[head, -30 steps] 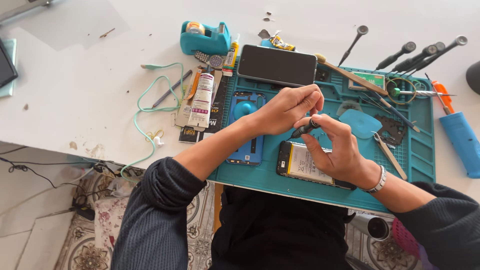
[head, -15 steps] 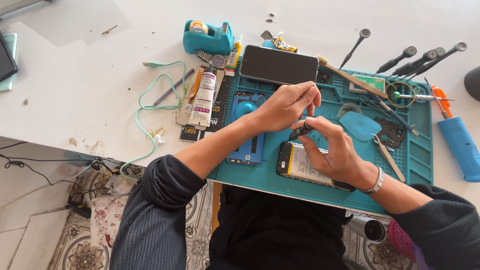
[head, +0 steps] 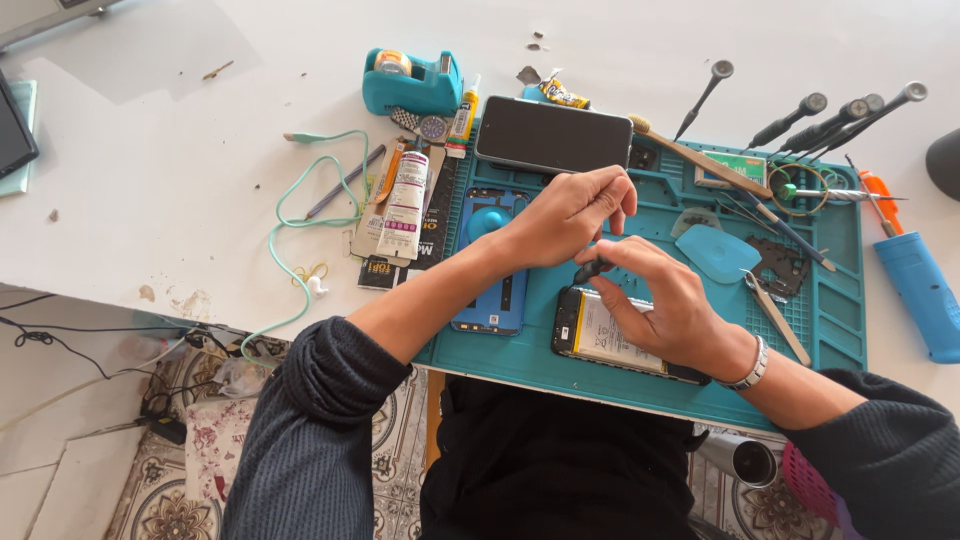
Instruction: The person repairs a smartphone at a workbench. They use a screwdriver to unscrew components from the opened phone, lift out the battery, reposition the phone body, and continue unscrewing and adjusting small internal parts with the screwdriver and tweezers.
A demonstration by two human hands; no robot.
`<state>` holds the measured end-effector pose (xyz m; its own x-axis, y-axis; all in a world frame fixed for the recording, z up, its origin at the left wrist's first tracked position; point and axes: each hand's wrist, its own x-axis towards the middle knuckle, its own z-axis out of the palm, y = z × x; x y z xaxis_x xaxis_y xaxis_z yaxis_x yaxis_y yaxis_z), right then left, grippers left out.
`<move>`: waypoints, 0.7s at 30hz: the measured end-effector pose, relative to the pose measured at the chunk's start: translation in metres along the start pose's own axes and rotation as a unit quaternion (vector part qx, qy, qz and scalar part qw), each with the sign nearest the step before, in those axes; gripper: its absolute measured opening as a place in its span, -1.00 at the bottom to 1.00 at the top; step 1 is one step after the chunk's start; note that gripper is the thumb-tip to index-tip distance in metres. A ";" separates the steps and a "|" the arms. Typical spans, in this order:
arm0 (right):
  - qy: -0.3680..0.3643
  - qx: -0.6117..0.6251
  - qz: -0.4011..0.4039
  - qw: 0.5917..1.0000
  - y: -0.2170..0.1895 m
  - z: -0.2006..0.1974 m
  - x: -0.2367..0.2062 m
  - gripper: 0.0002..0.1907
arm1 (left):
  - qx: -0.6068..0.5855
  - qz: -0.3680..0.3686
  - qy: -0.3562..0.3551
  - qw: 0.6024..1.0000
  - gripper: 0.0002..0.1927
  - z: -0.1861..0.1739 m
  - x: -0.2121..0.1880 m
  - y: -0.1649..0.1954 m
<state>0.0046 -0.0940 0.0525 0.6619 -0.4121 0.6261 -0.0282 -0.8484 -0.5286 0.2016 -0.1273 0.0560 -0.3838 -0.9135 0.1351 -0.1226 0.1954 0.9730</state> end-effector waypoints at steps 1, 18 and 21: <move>-0.006 0.009 -0.010 1.000 0.000 -0.001 0.001 -0.41 | 0.012 0.008 0.003 1.000 -0.72 0.000 0.001 0.000; -0.023 0.011 -0.024 0.999 0.003 -0.012 0.001 -0.27 | 0.052 0.038 0.006 0.998 -0.71 0.001 0.002 -0.002; -0.047 -0.002 0.034 0.998 0.004 -0.013 0.001 -0.26 | 0.082 0.069 0.006 0.994 -0.75 0.001 0.001 0.000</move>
<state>-0.0042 -0.1020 0.0585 0.7257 -0.4357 0.5325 -0.0775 -0.8208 -0.5660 0.2003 -0.1281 0.0565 -0.3962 -0.8783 0.2675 -0.2181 0.3730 0.9018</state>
